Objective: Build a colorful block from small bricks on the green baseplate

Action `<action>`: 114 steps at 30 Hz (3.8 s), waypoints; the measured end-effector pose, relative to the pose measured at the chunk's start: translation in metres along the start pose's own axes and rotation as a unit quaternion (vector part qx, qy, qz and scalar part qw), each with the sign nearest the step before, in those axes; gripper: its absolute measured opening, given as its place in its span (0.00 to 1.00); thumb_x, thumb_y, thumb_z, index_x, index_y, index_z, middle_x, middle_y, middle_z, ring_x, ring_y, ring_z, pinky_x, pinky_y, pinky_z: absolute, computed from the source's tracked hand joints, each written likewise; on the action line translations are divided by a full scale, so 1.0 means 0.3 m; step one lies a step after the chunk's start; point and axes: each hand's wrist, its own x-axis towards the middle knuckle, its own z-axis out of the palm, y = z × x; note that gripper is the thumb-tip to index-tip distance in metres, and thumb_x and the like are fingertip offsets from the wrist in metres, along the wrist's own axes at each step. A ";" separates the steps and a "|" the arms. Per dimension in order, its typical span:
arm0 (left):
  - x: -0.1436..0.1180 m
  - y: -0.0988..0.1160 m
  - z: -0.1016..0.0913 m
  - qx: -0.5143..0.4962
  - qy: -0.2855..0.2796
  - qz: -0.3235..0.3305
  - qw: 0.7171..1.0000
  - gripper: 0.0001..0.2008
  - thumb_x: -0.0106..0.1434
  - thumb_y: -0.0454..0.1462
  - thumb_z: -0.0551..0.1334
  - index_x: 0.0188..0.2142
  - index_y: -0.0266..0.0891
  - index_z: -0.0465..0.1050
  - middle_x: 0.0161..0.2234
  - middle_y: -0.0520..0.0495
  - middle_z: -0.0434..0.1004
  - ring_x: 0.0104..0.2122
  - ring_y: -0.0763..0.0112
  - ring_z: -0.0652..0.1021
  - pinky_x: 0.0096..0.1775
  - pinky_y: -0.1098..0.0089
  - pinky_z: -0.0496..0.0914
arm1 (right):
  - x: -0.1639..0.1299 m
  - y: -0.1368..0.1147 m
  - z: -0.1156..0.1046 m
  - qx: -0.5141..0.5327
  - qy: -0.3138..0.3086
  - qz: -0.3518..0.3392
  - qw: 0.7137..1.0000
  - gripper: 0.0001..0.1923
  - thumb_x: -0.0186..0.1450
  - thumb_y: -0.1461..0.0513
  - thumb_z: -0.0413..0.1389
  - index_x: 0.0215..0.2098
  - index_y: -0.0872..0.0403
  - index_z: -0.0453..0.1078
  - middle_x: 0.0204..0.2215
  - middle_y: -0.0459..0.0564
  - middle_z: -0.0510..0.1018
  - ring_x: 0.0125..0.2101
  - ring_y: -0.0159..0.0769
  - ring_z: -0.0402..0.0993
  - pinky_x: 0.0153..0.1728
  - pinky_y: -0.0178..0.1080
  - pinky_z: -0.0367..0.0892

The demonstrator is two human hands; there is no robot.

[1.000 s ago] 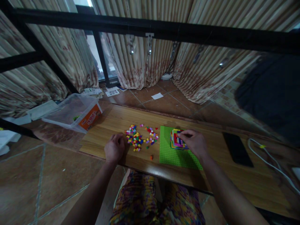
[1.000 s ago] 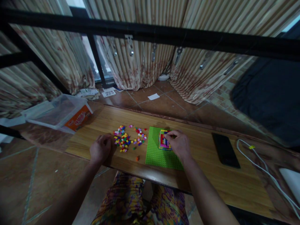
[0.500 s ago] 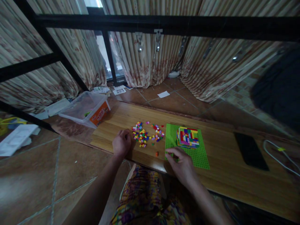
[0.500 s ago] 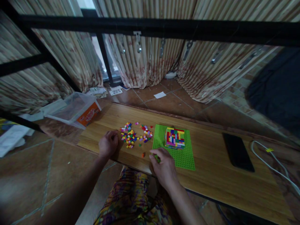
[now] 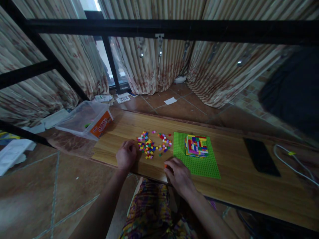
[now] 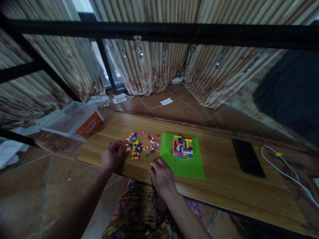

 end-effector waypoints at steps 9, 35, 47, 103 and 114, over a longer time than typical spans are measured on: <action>0.001 0.002 -0.001 0.016 0.007 -0.001 1.000 0.11 0.64 0.38 0.56 0.40 0.43 0.76 0.40 0.48 0.79 0.35 0.67 0.77 0.32 0.72 0.63 | 0.018 0.096 -0.239 0.071 0.177 0.087 0.978 0.12 0.65 0.55 0.54 0.42 0.51 0.75 0.36 0.49 0.80 0.33 0.37 0.76 0.38 0.39 0.69; -0.001 0.005 0.002 0.006 0.006 -0.010 1.000 0.12 0.64 0.38 0.55 0.41 0.44 0.77 0.40 0.48 0.79 0.36 0.67 0.78 0.32 0.71 0.64 | 0.169 0.252 -0.277 -0.014 0.168 0.139 0.976 0.16 0.61 0.56 0.53 0.43 0.51 0.76 0.34 0.51 0.83 0.32 0.41 0.79 0.37 0.42 0.71; 0.000 -0.002 0.005 -0.002 0.012 0.003 1.000 0.11 0.63 0.38 0.56 0.41 0.43 0.76 0.40 0.48 0.79 0.37 0.67 0.78 0.34 0.71 0.66 | 0.153 0.250 -0.287 -0.022 0.187 0.164 0.968 0.16 0.62 0.52 0.52 0.36 0.52 0.77 0.32 0.52 0.83 0.30 0.42 0.78 0.35 0.41 0.68; -0.005 0.004 0.004 -0.022 -0.006 0.005 1.000 0.10 0.64 0.35 0.55 0.39 0.43 0.75 0.39 0.49 0.78 0.38 0.69 0.77 0.37 0.72 0.66 | 0.075 0.035 0.061 0.098 0.093 0.012 0.991 0.10 0.66 0.62 0.51 0.36 0.50 0.76 0.32 0.48 0.79 0.34 0.37 0.76 0.38 0.38 0.69; -0.005 0.004 0.000 -0.023 -0.007 0.009 1.000 0.11 0.64 0.35 0.55 0.39 0.43 0.76 0.39 0.48 0.78 0.38 0.69 0.77 0.38 0.72 0.66 | 0.220 0.028 0.060 -0.055 0.055 -0.058 0.995 0.13 0.66 0.66 0.51 0.38 0.48 0.77 0.37 0.50 0.76 0.35 0.37 0.73 0.36 0.37 0.68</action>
